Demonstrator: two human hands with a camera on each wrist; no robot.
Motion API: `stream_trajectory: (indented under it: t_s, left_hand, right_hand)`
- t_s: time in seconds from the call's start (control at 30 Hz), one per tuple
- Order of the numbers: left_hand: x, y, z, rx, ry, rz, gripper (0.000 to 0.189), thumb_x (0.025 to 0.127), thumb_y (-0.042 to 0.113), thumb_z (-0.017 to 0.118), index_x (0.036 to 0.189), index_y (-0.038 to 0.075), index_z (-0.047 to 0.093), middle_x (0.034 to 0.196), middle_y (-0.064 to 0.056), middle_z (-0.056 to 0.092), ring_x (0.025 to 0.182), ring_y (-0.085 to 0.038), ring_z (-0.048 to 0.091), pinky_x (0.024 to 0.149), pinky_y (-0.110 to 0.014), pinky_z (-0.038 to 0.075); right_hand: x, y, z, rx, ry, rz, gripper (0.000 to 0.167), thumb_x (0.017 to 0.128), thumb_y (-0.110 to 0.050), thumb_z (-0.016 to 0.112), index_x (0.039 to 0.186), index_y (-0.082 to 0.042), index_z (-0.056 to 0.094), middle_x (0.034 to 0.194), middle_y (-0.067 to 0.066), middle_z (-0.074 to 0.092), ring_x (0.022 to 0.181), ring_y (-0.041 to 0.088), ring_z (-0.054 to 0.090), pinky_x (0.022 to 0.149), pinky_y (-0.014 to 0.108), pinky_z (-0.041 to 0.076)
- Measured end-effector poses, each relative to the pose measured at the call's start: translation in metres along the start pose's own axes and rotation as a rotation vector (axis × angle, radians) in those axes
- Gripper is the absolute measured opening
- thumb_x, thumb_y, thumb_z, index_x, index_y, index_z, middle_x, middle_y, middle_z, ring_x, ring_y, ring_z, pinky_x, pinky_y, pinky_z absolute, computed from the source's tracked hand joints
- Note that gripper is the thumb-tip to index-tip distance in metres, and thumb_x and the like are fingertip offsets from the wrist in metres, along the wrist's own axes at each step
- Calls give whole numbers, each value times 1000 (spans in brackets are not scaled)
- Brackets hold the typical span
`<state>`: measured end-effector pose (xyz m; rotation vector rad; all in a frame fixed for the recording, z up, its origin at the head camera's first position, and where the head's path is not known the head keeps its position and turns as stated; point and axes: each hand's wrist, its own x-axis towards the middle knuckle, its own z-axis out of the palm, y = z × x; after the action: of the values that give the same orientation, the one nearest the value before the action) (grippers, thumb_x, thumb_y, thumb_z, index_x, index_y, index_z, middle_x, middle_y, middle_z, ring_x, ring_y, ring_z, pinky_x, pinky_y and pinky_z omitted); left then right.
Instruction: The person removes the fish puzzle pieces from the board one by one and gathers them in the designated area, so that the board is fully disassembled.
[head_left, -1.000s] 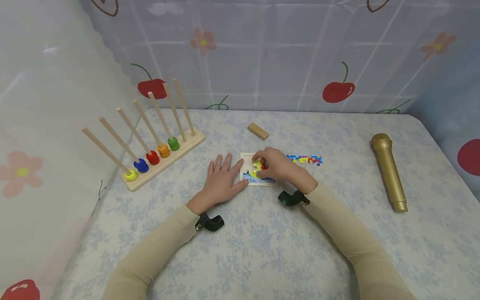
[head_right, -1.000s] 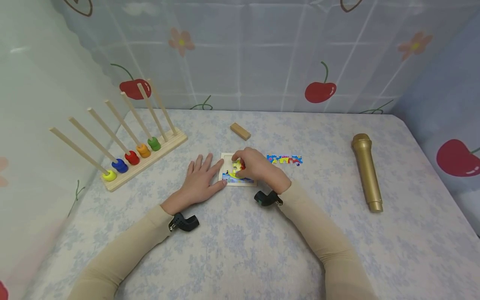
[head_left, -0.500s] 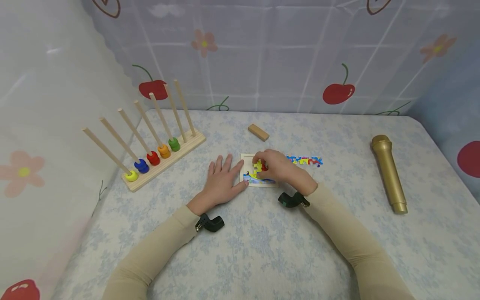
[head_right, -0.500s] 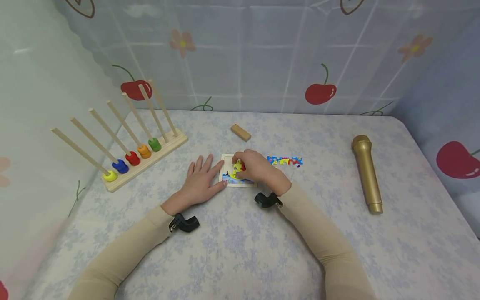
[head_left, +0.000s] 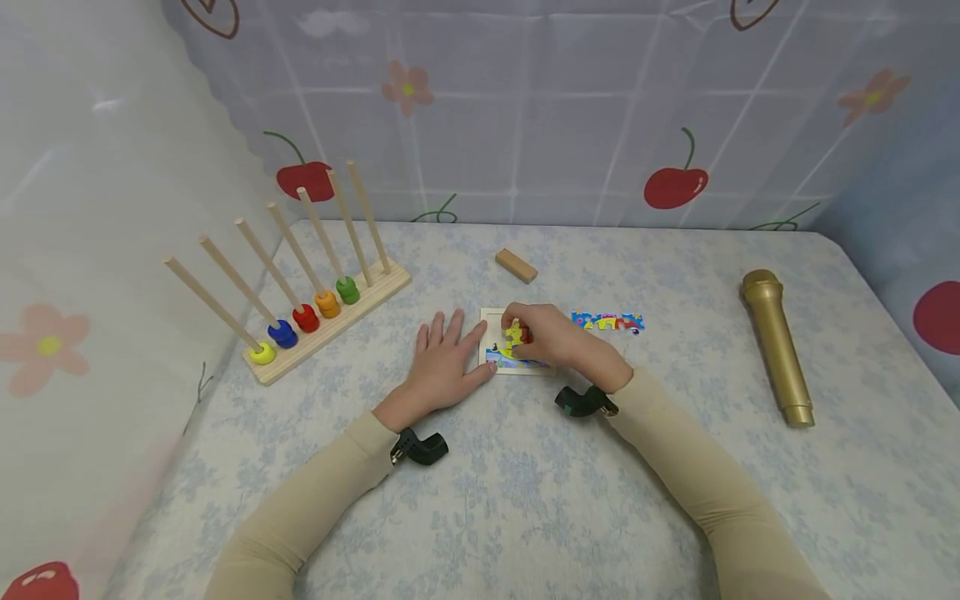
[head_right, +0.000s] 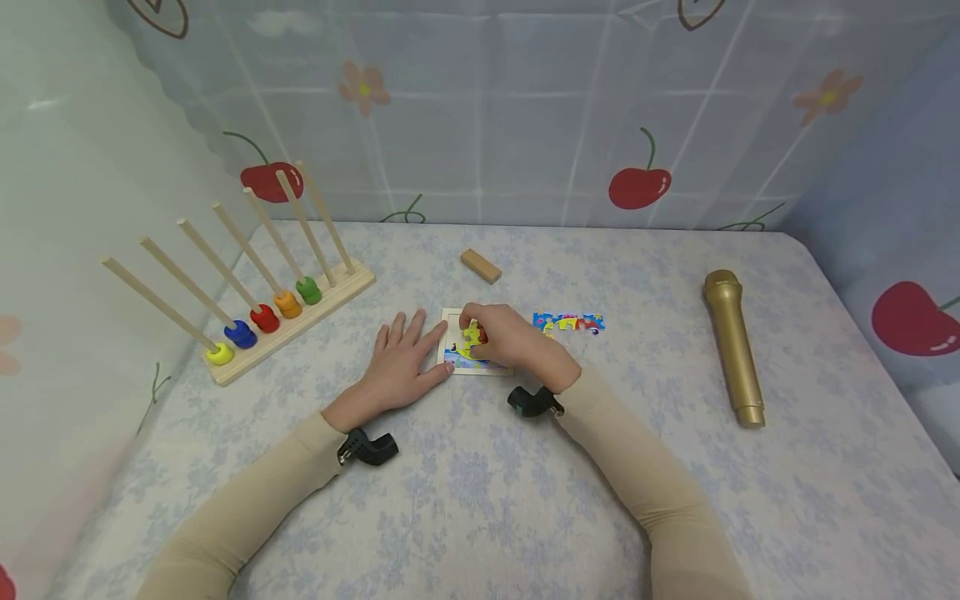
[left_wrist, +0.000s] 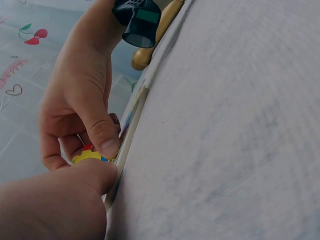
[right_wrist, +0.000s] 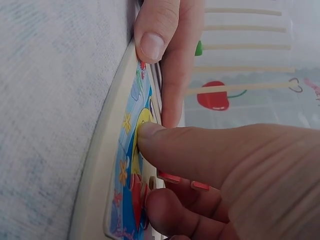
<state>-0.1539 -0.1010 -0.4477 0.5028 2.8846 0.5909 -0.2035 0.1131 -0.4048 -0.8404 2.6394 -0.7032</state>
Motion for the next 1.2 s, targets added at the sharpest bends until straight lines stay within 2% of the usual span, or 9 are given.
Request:
stream_trajectory:
  t_s: [0.43,0.63,0.8,0.93,1.07,1.2]
  left_hand:
    - [1,-1,1,5,5,6,72,101,55,52,161,21,34,170,-22,15,158,-49,3,123,-68,6]
    - [1,-1,1,10,5,6,72,100,55,53,161,21,34,170,-22,14,157,-49,2,123,-68,6]
    - [1,-2,1,16,4,5,73,101,55,52,162,21,33,170,-22,14,158,-49,2,123,-68,6]
    - [1,-1,0,5,5,6,73,100,54,52,162,20,33,170,-23,13,158,-49,2,123,-68,5]
    - [1,-1,0,3,7,3,73,100,54,53,161,20,33,170,-22,14,158,-49,2,123,-68,6]
    - [0,-1,1,1,4,1,73,100,54,53,161,21,34,171,-22,14,158,-48,2,123,-68,6]
  right_hand:
    - [0,-2,0,-1,-17,6,34,89,-10,78,119,-9,61,90,7,63,75,19,50,71,31,44]
    - [0,0,0,29,-9,-13,20,98,-8,64,118,-8,63,82,5,59,70,17,49,68,29,42]
    - [-1,0,-2,55,3,-29,19,101,-5,57,119,-6,64,88,8,65,71,18,51,70,30,45]
    - [-1,0,-7,53,5,5,20,101,-7,58,121,-7,63,93,9,65,75,19,52,73,30,47]
    - [-3,3,-17,65,15,47,23,102,-7,57,123,-6,64,91,9,61,76,21,51,72,31,45]
    - [-10,11,-28,60,53,74,24,102,-8,57,124,-5,65,92,9,61,79,22,51,72,32,45]
